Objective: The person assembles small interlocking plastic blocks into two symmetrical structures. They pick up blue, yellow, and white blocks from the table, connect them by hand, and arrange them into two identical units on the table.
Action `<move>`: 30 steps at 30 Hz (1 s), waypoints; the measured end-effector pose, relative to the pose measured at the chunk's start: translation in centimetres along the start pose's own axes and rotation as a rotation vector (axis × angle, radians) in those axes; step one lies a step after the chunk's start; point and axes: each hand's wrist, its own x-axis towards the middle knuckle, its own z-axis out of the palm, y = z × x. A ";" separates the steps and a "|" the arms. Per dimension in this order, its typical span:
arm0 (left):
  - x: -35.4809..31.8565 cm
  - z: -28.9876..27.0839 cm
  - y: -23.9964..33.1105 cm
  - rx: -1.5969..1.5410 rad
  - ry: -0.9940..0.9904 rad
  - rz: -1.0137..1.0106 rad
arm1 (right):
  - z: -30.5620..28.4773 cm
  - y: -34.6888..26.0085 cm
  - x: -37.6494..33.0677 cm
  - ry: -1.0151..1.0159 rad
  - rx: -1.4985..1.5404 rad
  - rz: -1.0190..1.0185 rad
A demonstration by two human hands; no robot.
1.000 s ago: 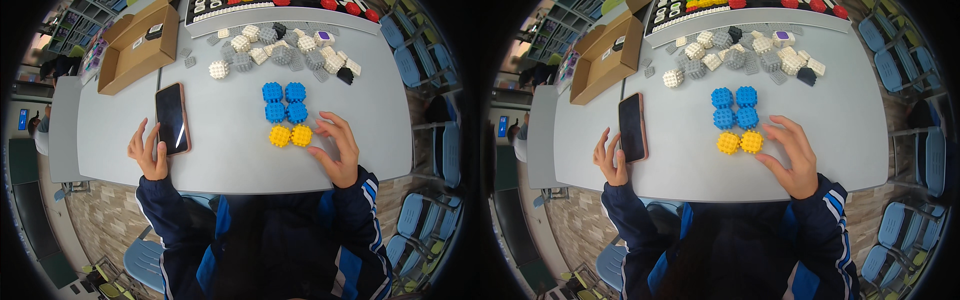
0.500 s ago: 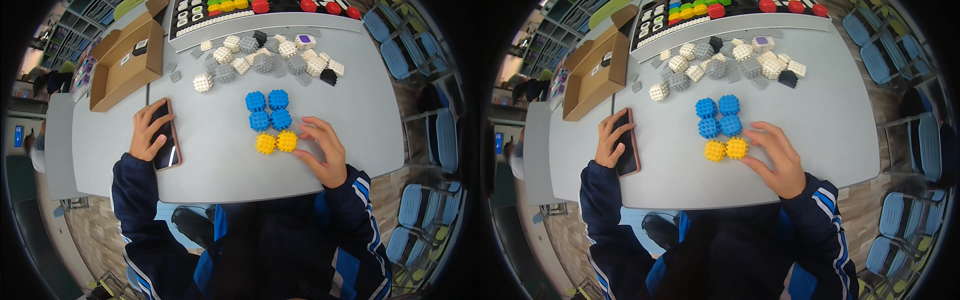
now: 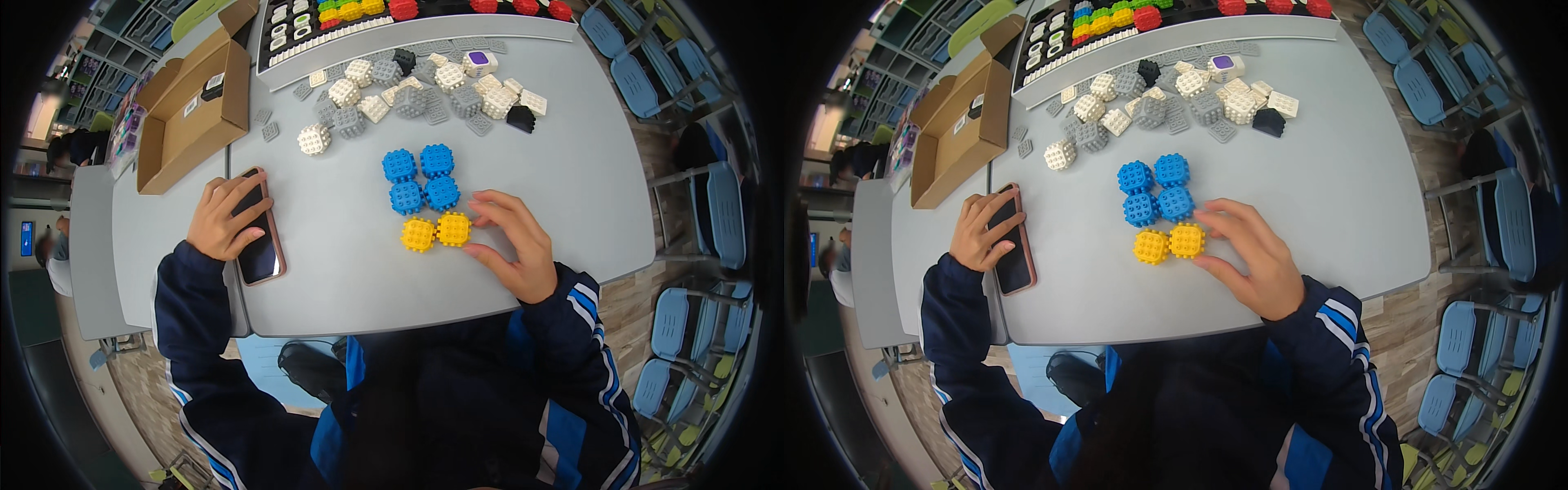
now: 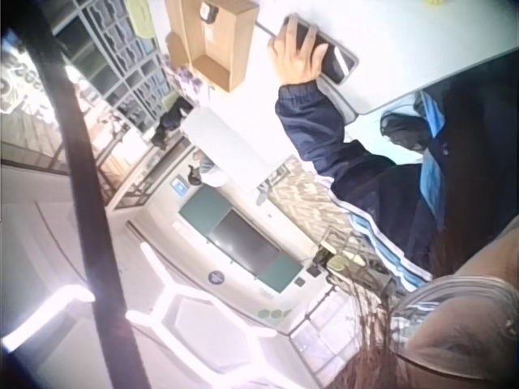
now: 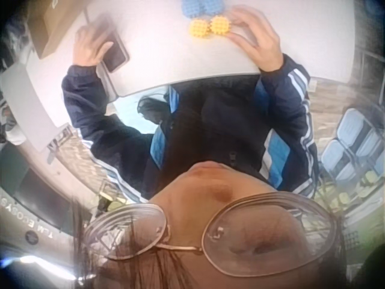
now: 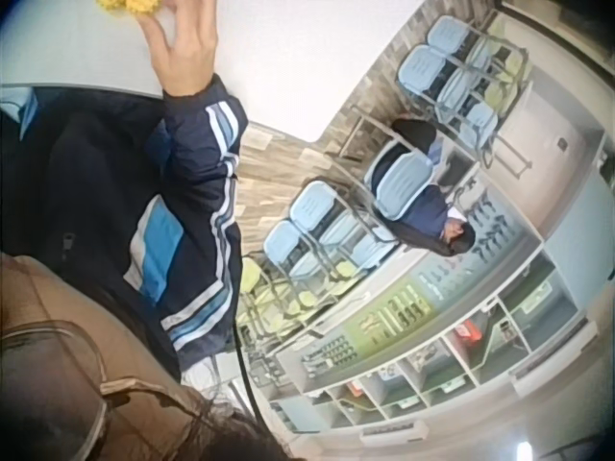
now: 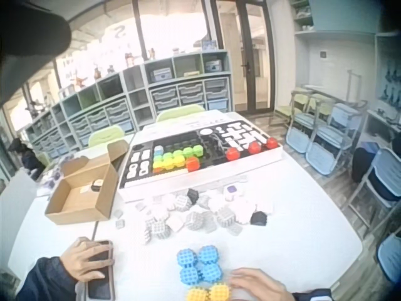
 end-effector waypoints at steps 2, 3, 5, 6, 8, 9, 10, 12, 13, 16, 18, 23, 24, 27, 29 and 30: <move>0.4 -0.4 -0.2 0.009 -0.012 0.024 | 0.0 -0.1 0.0 -0.004 0.003 0.002; 0.6 -0.6 -0.2 0.014 -0.017 0.035 | -0.1 -0.1 0.0 -0.007 0.005 0.004; 0.9 -1.0 -0.1 0.008 -0.028 0.050 | -0.1 -0.1 0.1 -0.008 0.010 -0.002; 1.0 -1.1 -0.1 0.005 -0.035 0.059 | 0.0 0.0 0.0 -0.006 0.012 -0.008; 1.0 -1.2 0.0 0.003 -0.060 0.053 | 0.0 0.0 0.0 -0.006 0.014 -0.017; 1.1 -1.2 0.0 0.000 -0.073 0.051 | 0.0 0.0 0.0 -0.009 0.014 -0.019; 1.1 -1.2 0.0 0.005 -0.066 0.053 | 0.0 0.0 0.0 -0.013 0.014 -0.021; 1.1 -1.3 0.0 0.015 -0.055 0.056 | 0.0 0.1 0.1 -0.015 0.016 -0.029; 1.0 -1.3 0.1 -0.006 -0.043 0.024 | 0.0 0.1 0.1 -0.016 0.018 -0.033; 0.1 -1.1 0.0 -0.050 0.016 -0.075 | 0.0 0.1 0.0 -0.020 0.009 -0.037; -0.9 -0.8 -0.3 -0.056 0.079 -0.145 | 0.0 0.1 0.0 -0.022 0.010 -0.042; -3.3 0.0 0.5 -0.018 0.233 -0.370 | 0.1 0.1 0.1 -0.024 0.016 -0.043; -3.7 0.3 0.9 -0.022 0.292 -0.411 | 0.0 0.1 0.1 -0.021 0.016 -0.040; -4.6 1.5 4.1 -0.087 0.525 -0.650 | 0.1 -0.1 0.0 -0.013 0.019 -0.029; -4.8 2.0 7.3 -0.122 0.657 -0.830 | 0.0 0.0 0.0 0.006 0.009 -0.039; -4.7 2.8 9.2 -0.188 0.749 -0.884 | 0.1 0.1 0.0 0.018 -0.012 -0.053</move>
